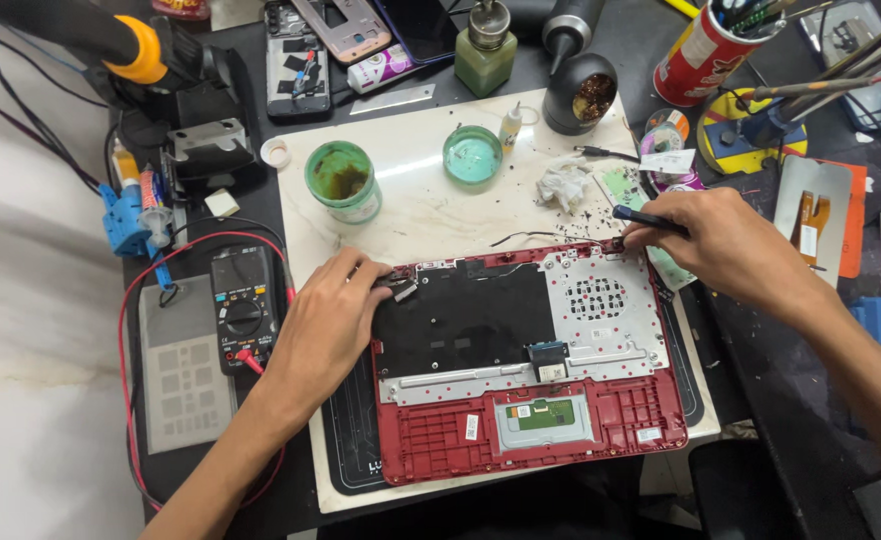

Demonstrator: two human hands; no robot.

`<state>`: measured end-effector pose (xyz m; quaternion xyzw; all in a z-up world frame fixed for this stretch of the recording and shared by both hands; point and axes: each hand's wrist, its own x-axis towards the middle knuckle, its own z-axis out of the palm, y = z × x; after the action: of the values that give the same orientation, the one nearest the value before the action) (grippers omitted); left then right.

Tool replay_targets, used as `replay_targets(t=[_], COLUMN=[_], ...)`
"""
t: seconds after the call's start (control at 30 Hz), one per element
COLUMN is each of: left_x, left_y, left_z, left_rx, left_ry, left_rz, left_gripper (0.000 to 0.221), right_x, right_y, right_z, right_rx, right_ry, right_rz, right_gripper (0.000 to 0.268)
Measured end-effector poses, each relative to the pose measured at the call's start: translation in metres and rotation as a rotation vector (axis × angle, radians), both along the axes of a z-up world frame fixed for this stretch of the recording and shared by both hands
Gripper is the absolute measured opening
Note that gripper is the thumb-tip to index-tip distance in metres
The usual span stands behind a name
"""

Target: The person unscrews and removes components from the interior of a laptop chassis using a screwdriver, then aligns and attaches a thin black cable along the edge of the laptop lid.

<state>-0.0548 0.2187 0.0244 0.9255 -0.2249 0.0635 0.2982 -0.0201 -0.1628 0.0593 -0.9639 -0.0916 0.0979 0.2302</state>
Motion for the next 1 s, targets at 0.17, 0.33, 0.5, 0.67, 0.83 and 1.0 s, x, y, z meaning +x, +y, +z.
replay_targets(t=[0.17, 0.33, 0.5, 0.67, 0.83, 1.0], left_x=[0.003, 0.023, 0.042, 0.035, 0.028, 0.029], left_y=[0.002, 0.003, 0.004, 0.005, 0.005, -0.019], left_z=[-0.005, -0.013, -0.021, -0.016, -0.013, -0.016], left_rx=[0.013, -0.023, -0.074, -0.164, -0.128, 0.084], left_ry=[0.025, 0.042, 0.029, 0.097, 0.112, -0.051], left_rz=[-0.005, 0.017, -0.023, 0.003, 0.011, 0.003], left_gripper=[0.023, 0.018, 0.020, 0.004, 0.006, 0.032], right_x=[0.004, 0.005, 0.001, -0.007, -0.017, -0.035], right_y=[-0.002, -0.004, -0.001, 0.004, 0.010, 0.011], right_z=[-0.007, -0.015, -0.020, -0.016, -0.008, -0.002], right_rx=[-0.041, -0.026, -0.039, -0.096, -0.145, -0.283], right_ry=[-0.038, -0.060, -0.099, -0.083, -0.143, -0.050], right_rz=[0.006, -0.002, -0.026, -0.099, -0.090, -0.202], right_gripper=[0.020, 0.023, 0.025, 0.023, 0.026, 0.023])
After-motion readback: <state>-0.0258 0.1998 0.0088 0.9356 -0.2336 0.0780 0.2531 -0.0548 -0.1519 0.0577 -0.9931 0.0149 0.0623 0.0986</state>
